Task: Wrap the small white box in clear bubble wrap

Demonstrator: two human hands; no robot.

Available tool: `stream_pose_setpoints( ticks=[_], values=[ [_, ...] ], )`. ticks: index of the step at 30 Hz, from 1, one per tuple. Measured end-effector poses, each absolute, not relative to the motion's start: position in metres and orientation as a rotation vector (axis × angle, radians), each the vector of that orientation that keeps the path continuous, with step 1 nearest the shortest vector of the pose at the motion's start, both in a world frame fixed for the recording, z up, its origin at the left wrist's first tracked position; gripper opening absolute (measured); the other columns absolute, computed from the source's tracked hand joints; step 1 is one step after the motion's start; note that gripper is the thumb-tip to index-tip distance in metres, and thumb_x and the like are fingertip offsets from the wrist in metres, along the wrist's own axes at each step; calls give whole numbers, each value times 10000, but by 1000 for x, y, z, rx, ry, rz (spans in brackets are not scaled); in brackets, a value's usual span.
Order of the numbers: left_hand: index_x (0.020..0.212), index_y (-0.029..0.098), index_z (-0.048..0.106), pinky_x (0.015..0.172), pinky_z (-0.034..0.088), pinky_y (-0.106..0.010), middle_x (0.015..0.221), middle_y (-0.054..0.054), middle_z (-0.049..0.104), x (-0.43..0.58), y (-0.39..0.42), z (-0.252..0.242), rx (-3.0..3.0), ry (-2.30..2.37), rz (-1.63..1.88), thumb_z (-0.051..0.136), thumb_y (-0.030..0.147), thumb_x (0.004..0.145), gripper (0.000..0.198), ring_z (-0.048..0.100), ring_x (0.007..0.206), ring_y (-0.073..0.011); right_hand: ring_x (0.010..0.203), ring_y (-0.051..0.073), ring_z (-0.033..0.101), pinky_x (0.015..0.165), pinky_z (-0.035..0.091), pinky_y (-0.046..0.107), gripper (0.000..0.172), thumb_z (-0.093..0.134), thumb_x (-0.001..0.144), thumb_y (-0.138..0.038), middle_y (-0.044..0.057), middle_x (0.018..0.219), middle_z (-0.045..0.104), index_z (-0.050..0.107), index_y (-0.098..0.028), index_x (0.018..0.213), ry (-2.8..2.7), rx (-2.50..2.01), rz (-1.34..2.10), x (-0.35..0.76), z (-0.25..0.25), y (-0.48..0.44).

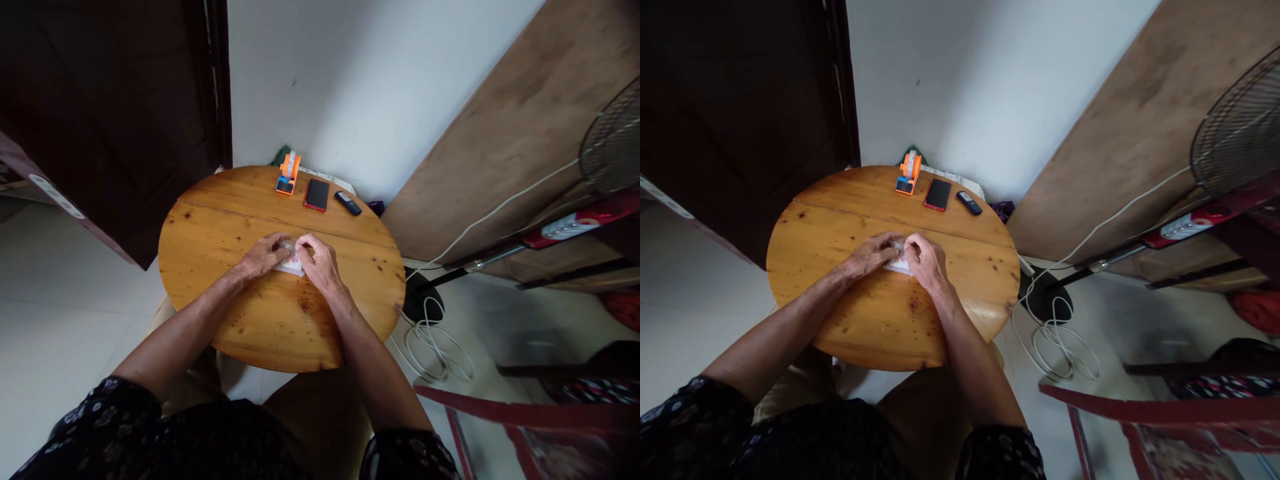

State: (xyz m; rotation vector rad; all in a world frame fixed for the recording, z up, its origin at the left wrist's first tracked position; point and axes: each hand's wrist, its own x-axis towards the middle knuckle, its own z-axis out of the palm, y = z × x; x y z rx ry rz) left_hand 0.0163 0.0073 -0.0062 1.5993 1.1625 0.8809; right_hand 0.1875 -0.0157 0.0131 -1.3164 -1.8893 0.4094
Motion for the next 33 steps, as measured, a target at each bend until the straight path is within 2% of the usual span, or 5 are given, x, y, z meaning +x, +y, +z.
stream_pose_setpoints(
  ticks=[5, 12, 21, 29, 33],
  values=[
    [1256, 118, 644, 769, 491, -263, 1031, -57, 711, 15, 8, -5, 1581, 1115, 881, 596, 288, 783, 504, 615, 860, -158, 730, 166, 623, 735, 454, 267, 148, 494, 878, -234, -6, 762, 679, 607, -249, 783, -1935, -1238, 260, 189, 9, -14],
    [1233, 123, 647, 636, 432, -244, 815, -3, 654, 13, 11, -9, 1515, 1076, 891, 633, 307, 767, 501, 534, 673, -122, 796, 188, 652, 785, 457, 296, 120, 512, 876, -206, 13, 810, 714, 610, -246, 822, -2047, -1138, 128, 193, 1, -10],
    [1137, 157, 686, 740, 484, -262, 927, -26, 713, 14, 17, -13, 1412, 1065, 913, 679, 282, 715, 440, 611, 812, -153, 890, 203, 668, 872, 450, 333, 126, 503, 885, -194, 27, 904, 730, 606, -242, 831, -2117, -1094, 106, 198, 3, -9],
    [1019, 167, 705, 705, 469, -259, 858, -9, 705, 16, 12, -4, 1419, 1050, 896, 623, 292, 711, 343, 593, 739, -140, 749, 168, 650, 681, 469, 264, 146, 493, 897, -282, -1, 806, 691, 621, -249, 835, -1870, -1276, 391, 193, 8, -14],
    [977, 165, 704, 668, 454, -251, 789, 6, 677, 16, 13, -4, 1412, 1056, 872, 612, 304, 708, 317, 565, 686, -131, 761, 167, 654, 678, 472, 255, 152, 497, 887, -289, -4, 794, 685, 626, -243, 819, -1858, -1268, 427, 193, 10, -15]
  ],
)
